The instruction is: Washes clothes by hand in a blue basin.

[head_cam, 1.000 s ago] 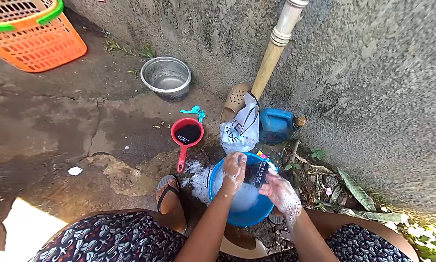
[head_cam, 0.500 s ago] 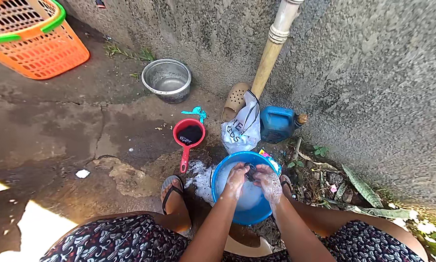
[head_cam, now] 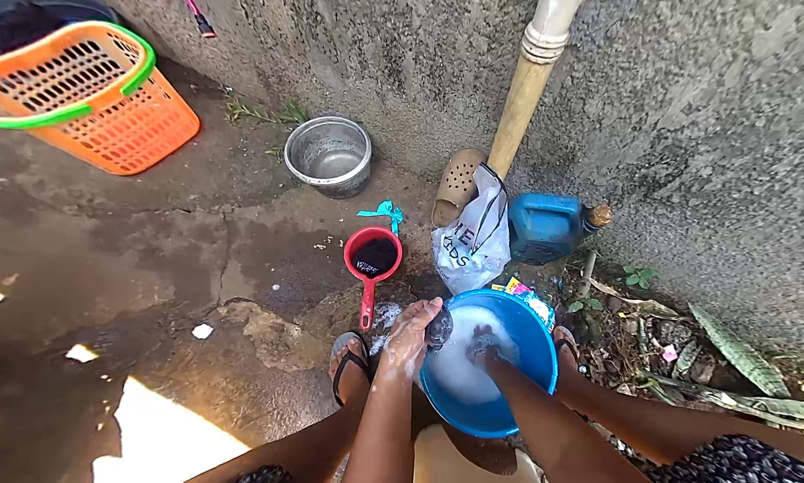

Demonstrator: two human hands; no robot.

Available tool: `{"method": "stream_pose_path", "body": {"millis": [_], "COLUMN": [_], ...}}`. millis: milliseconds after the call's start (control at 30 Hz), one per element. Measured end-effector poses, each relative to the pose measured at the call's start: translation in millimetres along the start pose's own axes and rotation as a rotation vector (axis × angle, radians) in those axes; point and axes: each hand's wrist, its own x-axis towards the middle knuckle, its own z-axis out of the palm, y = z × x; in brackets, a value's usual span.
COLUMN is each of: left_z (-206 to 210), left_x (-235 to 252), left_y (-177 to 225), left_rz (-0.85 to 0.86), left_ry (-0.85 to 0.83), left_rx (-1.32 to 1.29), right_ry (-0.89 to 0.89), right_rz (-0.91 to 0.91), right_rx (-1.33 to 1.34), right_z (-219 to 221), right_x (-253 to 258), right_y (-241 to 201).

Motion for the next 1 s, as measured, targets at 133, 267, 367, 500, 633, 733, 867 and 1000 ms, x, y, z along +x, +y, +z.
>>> {"method": "stream_pose_path", "body": {"millis": [133,267,367,500,633,733,867,1000], "left_z": [-9,-12,-16,-19,-12,-6,-11,-7], "left_x": [2,8,13,17,14,2,5,16], "left_y": [0,-9,-15,-16,-21,-30,-21,-21], "left_rz": [-0.065,-0.061,0.018,0.149,0.249,0.288,0.169,0.278], "left_ry": [0.085,0.127,0.097,0.222,0.281,0.197,0.126,0.218], "left_rx": [-0.063,-0.053,0.039,0.292,0.461,0.313,-0.349,0.040], "right_ry": [0.066,-0.120,-0.191,-0.056,0.394,0.675,0.720,0.739], "right_rz": [-0.116,-0.291,-0.408,-0.406,-0.591,-0.684,-0.636,-0.614], "right_rx": [-0.004,-0.172,-0.033,0.449,0.896,0.835,0.666,0.808], "right_z": [-18,-26,-50,-85,-89,-76,-23,-38], "right_x": [-2,1,-23,-77,-118,-139,-96,-94], "right_y": [-7,-13,-7,-2,-35,-87,-50,-33]}}
